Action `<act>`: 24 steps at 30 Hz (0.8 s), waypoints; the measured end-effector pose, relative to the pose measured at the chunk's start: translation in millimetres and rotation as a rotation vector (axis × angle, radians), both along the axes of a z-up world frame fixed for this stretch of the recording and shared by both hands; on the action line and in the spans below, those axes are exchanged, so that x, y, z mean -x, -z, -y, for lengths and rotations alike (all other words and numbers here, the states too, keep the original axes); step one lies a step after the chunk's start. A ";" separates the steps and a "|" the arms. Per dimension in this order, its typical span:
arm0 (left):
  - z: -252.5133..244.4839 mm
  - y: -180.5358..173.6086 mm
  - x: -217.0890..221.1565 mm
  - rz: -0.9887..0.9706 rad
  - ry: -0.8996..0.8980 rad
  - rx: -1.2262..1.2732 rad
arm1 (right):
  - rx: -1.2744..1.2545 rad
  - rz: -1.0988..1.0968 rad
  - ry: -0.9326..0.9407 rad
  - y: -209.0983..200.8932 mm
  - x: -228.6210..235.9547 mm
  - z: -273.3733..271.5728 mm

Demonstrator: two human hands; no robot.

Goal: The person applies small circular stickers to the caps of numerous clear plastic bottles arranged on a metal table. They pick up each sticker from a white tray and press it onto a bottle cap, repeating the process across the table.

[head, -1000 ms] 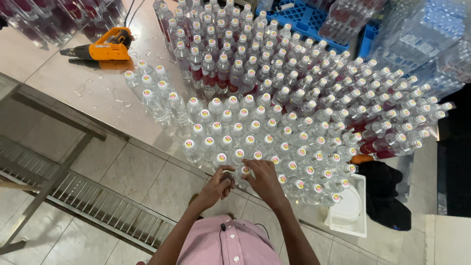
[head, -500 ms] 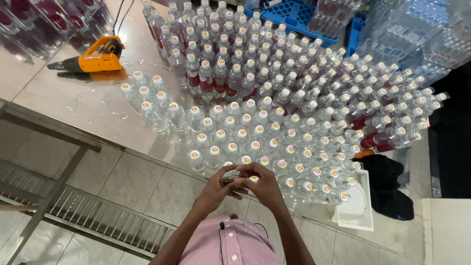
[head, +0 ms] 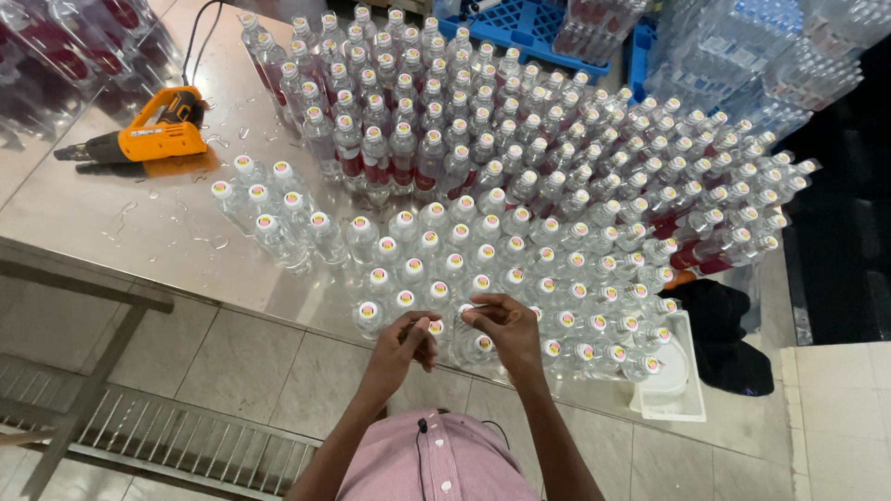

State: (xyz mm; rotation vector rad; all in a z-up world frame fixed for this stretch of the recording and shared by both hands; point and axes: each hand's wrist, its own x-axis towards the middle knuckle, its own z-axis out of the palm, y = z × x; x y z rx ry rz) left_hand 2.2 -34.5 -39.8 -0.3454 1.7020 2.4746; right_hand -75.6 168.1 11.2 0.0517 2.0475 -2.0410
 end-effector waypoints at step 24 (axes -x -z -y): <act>-22.4 -5.4 31.8 -0.043 0.088 -0.024 | -0.182 -0.202 -0.146 -6.9 35.1 -7.4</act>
